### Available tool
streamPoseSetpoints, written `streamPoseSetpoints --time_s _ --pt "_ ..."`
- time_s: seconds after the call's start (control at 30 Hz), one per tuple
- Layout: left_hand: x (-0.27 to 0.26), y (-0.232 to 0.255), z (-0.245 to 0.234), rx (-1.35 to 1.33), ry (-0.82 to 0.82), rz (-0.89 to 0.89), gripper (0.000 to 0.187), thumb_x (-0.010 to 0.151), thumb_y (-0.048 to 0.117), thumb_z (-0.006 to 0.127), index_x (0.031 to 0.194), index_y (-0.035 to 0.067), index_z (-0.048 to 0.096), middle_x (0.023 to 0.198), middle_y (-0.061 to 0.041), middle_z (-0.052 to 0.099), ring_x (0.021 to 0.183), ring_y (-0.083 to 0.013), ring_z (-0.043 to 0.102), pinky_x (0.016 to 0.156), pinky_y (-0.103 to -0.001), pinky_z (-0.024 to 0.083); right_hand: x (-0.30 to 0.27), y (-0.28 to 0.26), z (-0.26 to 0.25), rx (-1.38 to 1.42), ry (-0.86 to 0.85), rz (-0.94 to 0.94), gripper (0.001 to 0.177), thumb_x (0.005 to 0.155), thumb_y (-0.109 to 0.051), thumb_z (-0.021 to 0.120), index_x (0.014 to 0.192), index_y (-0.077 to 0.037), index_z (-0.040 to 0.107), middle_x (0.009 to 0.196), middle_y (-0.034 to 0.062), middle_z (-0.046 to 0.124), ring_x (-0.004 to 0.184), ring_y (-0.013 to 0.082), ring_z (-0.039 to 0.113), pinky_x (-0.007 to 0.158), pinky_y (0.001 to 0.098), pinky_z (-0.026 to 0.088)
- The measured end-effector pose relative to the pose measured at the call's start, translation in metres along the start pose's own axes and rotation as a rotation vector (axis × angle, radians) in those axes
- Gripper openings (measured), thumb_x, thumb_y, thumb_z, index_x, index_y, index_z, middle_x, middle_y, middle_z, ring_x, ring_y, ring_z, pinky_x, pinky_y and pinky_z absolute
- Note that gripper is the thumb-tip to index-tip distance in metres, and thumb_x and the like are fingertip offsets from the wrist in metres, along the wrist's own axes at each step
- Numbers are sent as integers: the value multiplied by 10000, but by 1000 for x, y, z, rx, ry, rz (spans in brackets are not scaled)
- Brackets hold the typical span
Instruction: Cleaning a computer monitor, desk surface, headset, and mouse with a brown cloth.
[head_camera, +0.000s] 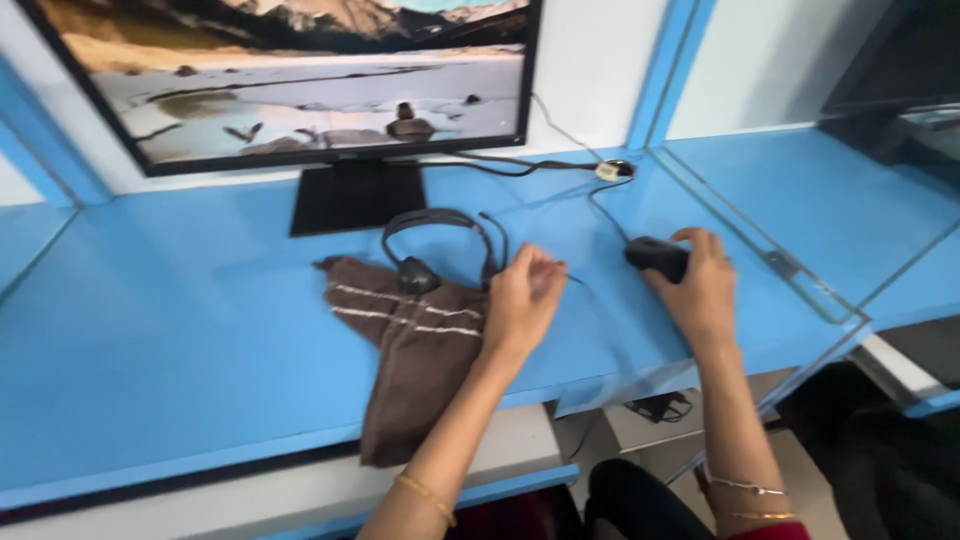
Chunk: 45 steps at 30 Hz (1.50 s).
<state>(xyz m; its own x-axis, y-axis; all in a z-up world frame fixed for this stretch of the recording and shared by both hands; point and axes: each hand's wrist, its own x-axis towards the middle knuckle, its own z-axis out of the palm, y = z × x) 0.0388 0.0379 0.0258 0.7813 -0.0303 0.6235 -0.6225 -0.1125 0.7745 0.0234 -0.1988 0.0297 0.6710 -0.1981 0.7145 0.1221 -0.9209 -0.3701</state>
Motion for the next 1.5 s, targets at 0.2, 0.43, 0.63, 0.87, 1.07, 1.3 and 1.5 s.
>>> streamPoseSetpoints --time_s 0.2,0.43,0.63,0.87,1.07,1.3,1.5 --pt "-20 88 -55 207 47 50 361 930 251 719 1199 47 591 1130 -127 719 1068 -288 720 889 -392 562 13 -49 -14 304 -156 3 357 886 -236 814 1174 -58 698 1074 165 715 917 331 714 786 415 562" --pt "-41 59 -129 719 37 20 588 782 404 822 1212 58 617 1266 -152 603 1235 -377 524 1005 -511 396 -27 -159 -10 383 -498 -245 460 890 -302 703 1314 -129 662 1265 161 652 1070 368 664 846 441 532" --pt "-67 54 -151 743 11 47 692 642 509 882 1147 70 704 1258 -148 583 1201 -383 489 982 -578 356 -42 -157 22 163 -504 -381 381 975 -351 593 1293 -163 687 1454 175 520 1209 448 544 1016 534 423" --pt "-68 52 -166 672 38 -185 255 797 273 823 980 137 709 1116 -34 666 1120 -304 610 948 -486 512 -33 -124 25 19 -418 -227 344 937 -334 630 1152 -81 721 1277 138 689 1155 393 638 977 513 502" --pt "-54 56 -185 987 358 -161 377 753 227 821 1065 84 664 1153 -153 640 1136 -375 582 961 -567 437 -17 -107 10 0 -287 -154 236 885 -225 686 1053 -78 763 1306 195 681 1213 426 622 1000 540 470" --pt "-59 119 -129 477 255 -304 472 905 335 715 1260 46 601 1284 -176 600 1275 -352 538 1097 -465 426 -23 -118 33 146 -245 -314 411 856 -122 733 1259 -38 723 1255 332 636 1119 490 618 937 512 507" --pt "-53 25 -59 152 189 -331 909 968 350 739 1523 -108 185 1585 -299 234 1490 -451 294 1227 -461 302 -23 -147 10 355 -258 -156 325 881 -2 691 1197 -54 750 1212 249 691 856 348 715 737 388 567"
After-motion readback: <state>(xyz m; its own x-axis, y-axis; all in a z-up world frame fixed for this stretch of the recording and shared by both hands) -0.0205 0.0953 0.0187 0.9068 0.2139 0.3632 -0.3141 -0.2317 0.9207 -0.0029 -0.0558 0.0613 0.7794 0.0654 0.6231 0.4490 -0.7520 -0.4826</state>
